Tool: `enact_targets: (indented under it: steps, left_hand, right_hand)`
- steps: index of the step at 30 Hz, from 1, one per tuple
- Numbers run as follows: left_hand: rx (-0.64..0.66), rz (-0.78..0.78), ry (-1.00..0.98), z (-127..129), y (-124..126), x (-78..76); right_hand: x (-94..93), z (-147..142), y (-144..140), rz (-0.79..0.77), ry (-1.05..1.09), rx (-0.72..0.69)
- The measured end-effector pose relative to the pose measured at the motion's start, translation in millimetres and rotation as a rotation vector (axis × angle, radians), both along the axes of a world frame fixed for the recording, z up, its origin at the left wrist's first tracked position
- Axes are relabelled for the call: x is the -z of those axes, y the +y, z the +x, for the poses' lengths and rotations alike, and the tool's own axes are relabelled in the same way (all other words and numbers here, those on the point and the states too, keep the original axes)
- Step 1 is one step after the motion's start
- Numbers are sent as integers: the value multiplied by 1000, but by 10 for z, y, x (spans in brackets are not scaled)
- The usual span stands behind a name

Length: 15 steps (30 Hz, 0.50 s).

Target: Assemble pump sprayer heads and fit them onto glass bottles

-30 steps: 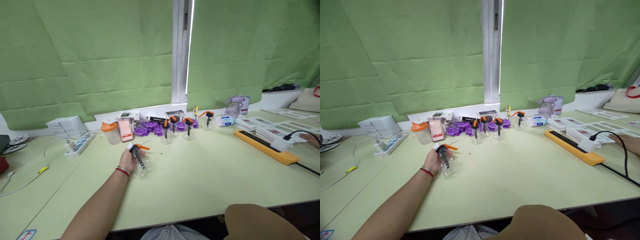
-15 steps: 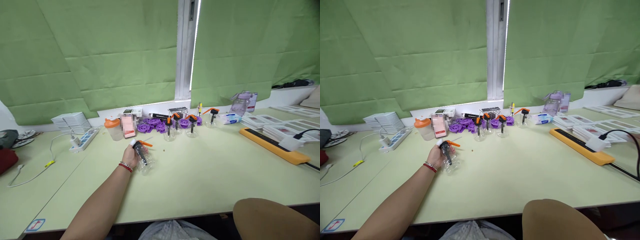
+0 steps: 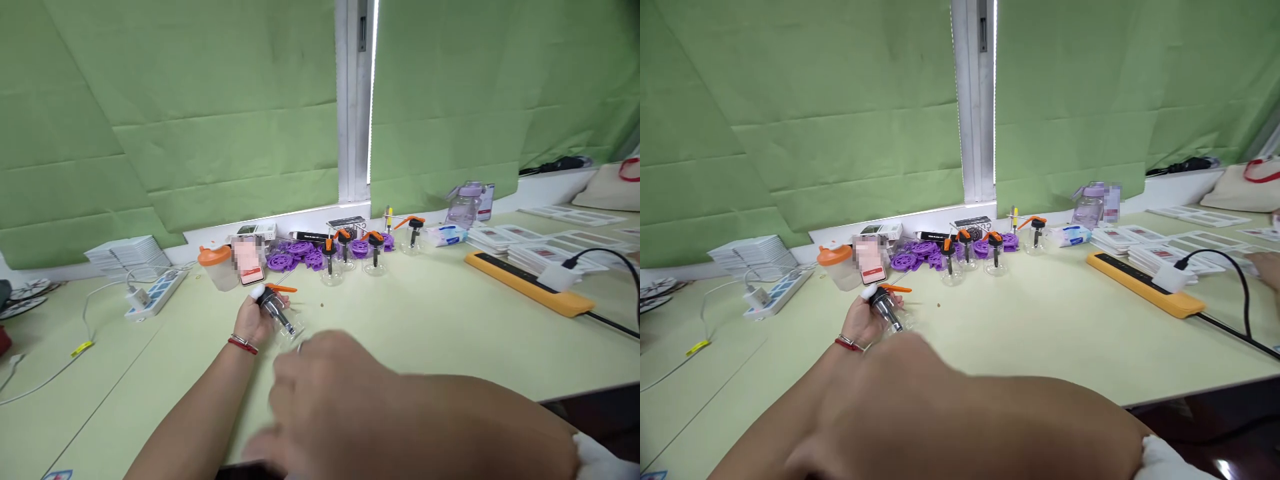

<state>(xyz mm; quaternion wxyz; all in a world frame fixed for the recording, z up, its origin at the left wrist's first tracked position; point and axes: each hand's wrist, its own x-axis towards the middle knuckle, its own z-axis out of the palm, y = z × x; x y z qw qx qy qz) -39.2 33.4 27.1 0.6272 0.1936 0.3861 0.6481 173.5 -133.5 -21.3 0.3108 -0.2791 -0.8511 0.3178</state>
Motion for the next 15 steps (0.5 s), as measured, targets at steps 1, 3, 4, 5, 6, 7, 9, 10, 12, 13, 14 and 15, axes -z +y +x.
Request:
enact_targets:
  steps: [1, 3, 4, 5, 6, 7, 9, 10, 12, 13, 14, 15]
  left_hand:
    - [-17, 23, -9, 2, -10, -26]
    - [-39, 83, -53, 21, -31, -74]
    - [-44, 119, -86, 42, -43, -91]
    - [-45, 157, -120, 71, -57, -102]
    - [-37, 192, -150, 107, -71, -107]
    - [-23, 227, -167, 148, -86, -104]
    - [12, 280, -151, 229, -117, -80]
    - [34, 298, -117, 263, -132, -63]
    - [72, 333, 15, 301, -156, -26]
    - [87, 349, 115, 306, -165, -10]
    - [100, 363, 235, 304, -173, 5]
    - [110, 374, 366, 300, -181, 16]
  right_hand:
    - [-384, -85, 342, 2, 8, 100]
    - [-887, -160, 907, -39, 75, 325]
    - [-980, -156, 1101, -120, 130, 390]
    - [-979, -134, 1230, -271, 187, 411]
    - [-910, -103, 1302, -487, 235, 388]
    - [-802, -71, 1331, -718, 281, 310]
    - [-580, -20, 1318, -1018, 401, 138]
    - [-502, -2, 1304, -1097, 454, 85]
    - [-434, 29, 1301, -1125, 539, 91]
    - [-435, 47, 1318, -1109, 564, 128]
    - [-448, 66, 1343, -1090, 576, 164]
    - [-465, 87, 1372, -1074, 575, 191]
